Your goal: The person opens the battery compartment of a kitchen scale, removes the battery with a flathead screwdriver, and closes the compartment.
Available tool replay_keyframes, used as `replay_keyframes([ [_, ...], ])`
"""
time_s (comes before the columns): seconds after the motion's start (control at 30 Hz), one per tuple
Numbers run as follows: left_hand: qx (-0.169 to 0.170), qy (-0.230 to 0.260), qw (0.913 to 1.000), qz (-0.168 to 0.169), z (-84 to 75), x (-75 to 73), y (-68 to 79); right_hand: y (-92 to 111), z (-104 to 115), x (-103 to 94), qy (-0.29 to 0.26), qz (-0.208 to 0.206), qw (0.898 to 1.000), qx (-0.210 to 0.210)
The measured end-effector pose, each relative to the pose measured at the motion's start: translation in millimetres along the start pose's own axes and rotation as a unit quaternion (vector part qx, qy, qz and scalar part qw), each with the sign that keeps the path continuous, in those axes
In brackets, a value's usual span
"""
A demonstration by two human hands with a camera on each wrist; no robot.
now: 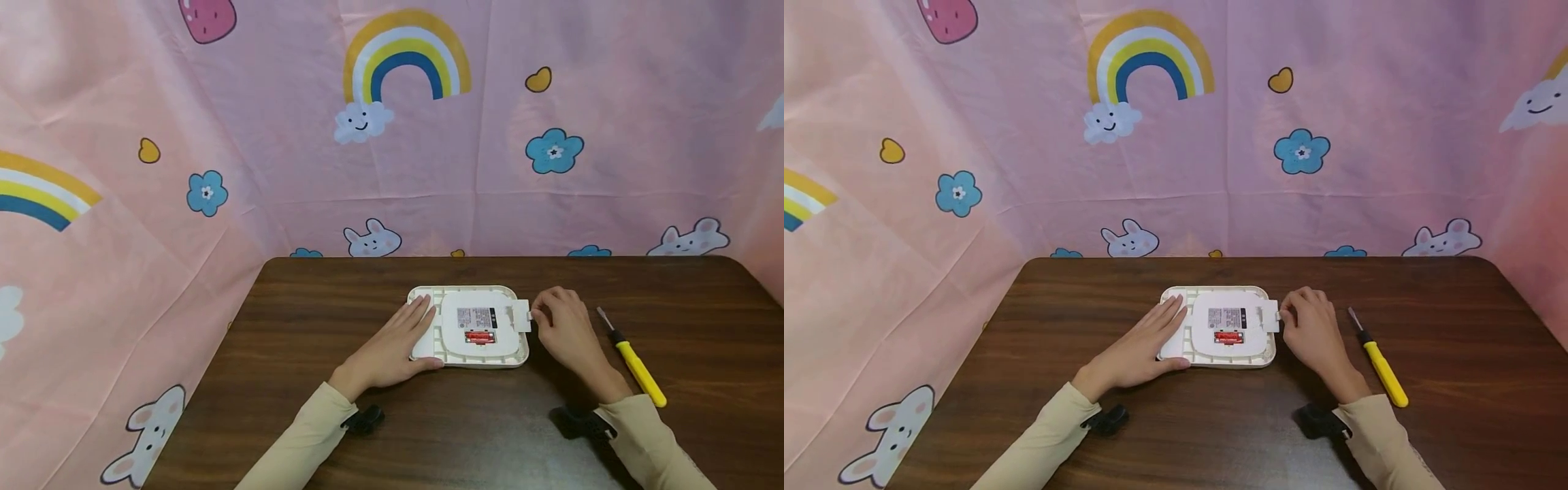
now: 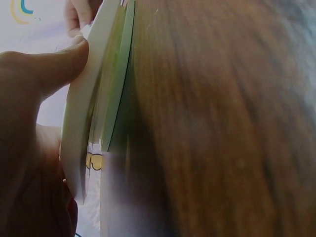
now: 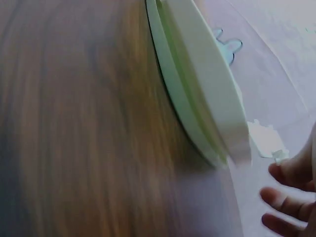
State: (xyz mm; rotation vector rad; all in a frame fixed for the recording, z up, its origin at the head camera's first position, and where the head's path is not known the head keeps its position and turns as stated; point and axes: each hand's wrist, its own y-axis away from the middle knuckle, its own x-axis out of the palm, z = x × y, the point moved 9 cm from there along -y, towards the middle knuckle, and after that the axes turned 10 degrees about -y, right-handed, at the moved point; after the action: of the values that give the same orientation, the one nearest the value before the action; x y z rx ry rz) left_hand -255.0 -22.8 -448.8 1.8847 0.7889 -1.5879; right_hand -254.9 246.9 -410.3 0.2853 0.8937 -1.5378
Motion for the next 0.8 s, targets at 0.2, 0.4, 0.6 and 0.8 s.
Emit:
replay_keyframes([
  [0.2,0.002,0.003,1.0,-0.002,0.2,1.2,0.4,4.2,-25.8,-4.4,0.007,0.035,0.997,0.062],
  [0.4,0.005,-0.004,1.0,-0.003,1.4,3.2,0.0,7.3,-25.3,-24.1,0.09,0.006,0.996,0.029],
  [0.6,0.007,-0.002,1.0,-0.001,1.4,3.3,-2.0,38.5,-43.1,-73.5,0.175,0.006,0.982,0.065],
  [0.8,0.003,-0.005,1.0,0.0,3.6,6.5,-3.5,85.3,-71.0,-85.5,0.205,0.076,0.965,0.144],
])
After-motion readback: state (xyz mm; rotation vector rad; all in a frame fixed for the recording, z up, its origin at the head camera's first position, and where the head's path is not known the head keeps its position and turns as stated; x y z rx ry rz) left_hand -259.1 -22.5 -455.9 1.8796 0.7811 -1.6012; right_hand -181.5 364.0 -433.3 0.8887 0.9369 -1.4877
